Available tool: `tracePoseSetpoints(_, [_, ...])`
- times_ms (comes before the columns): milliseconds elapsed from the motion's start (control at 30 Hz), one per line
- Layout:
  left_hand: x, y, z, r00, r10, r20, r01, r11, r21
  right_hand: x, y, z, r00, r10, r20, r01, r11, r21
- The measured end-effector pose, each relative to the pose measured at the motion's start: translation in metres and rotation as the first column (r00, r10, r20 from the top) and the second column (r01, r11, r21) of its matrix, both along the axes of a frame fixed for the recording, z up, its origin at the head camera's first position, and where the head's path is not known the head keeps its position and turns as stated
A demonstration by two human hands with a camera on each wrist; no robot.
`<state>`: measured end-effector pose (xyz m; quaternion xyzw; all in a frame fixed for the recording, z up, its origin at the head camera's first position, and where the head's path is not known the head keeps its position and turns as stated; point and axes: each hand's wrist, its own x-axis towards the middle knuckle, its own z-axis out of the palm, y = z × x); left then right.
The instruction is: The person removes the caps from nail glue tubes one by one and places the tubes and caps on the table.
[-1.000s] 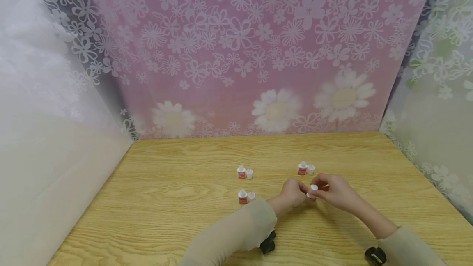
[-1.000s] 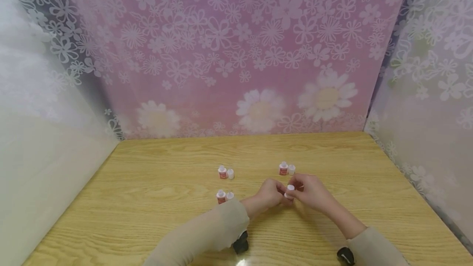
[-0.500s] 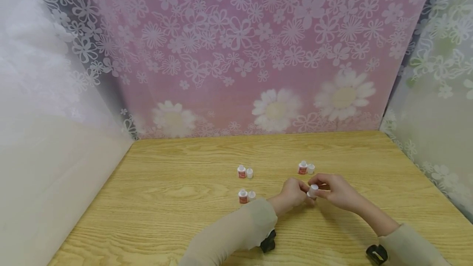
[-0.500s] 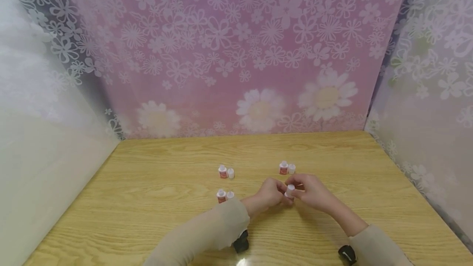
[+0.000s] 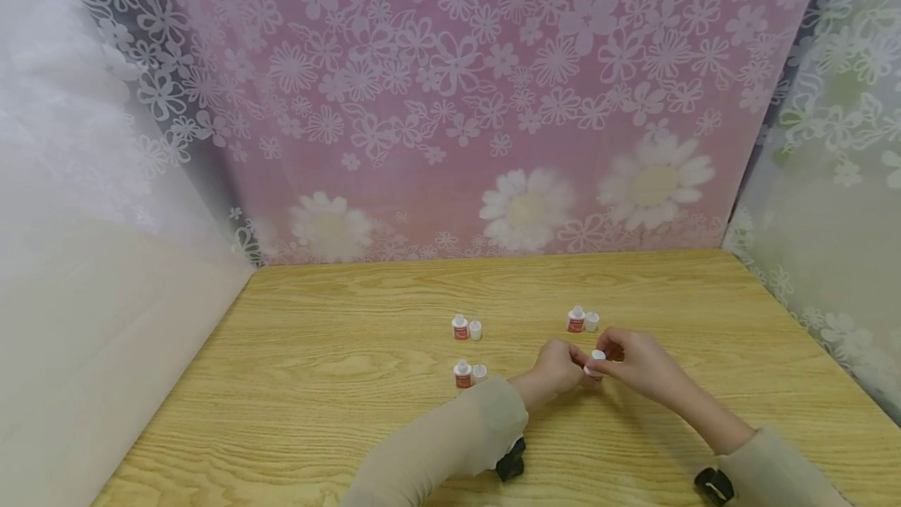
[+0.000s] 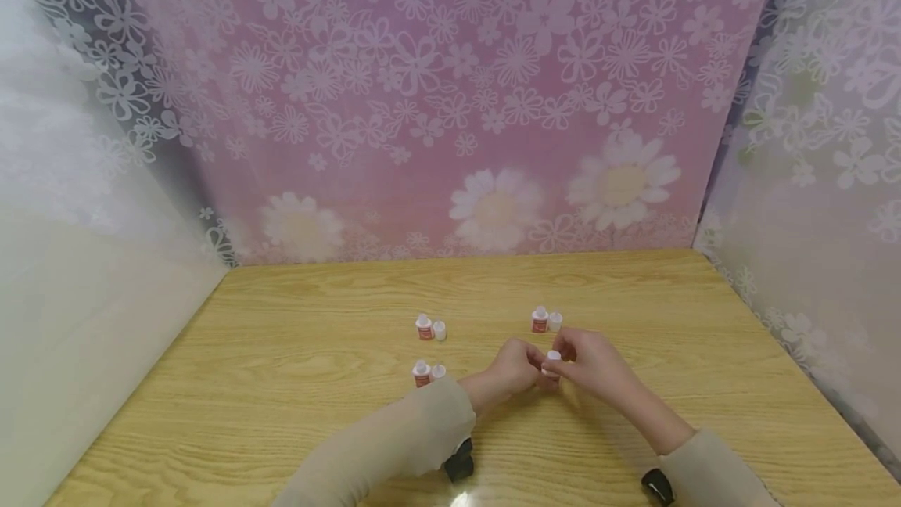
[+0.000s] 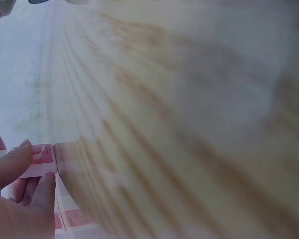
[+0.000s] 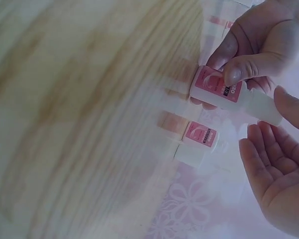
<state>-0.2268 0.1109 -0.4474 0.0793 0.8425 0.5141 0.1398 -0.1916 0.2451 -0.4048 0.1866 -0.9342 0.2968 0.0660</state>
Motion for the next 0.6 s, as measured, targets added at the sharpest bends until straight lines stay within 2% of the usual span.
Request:
tracePoseSetpoints(333, [0.0016,0.0008,0.0021,0.999,0.012,0.053,-0.013,1.0,0.021,-0.0003,0.003,-0.0008,0.995,0.101,0.007,-0.1,0.993,-0.064])
tracePoseSetpoints(600, [0.0008,0.0009,0.0008,0.999,0.009,0.048,-0.009,1.0,0.013,-0.0011,0.0046,-0.0005,0.982,0.191,0.01,-0.19,0.979,-0.072])
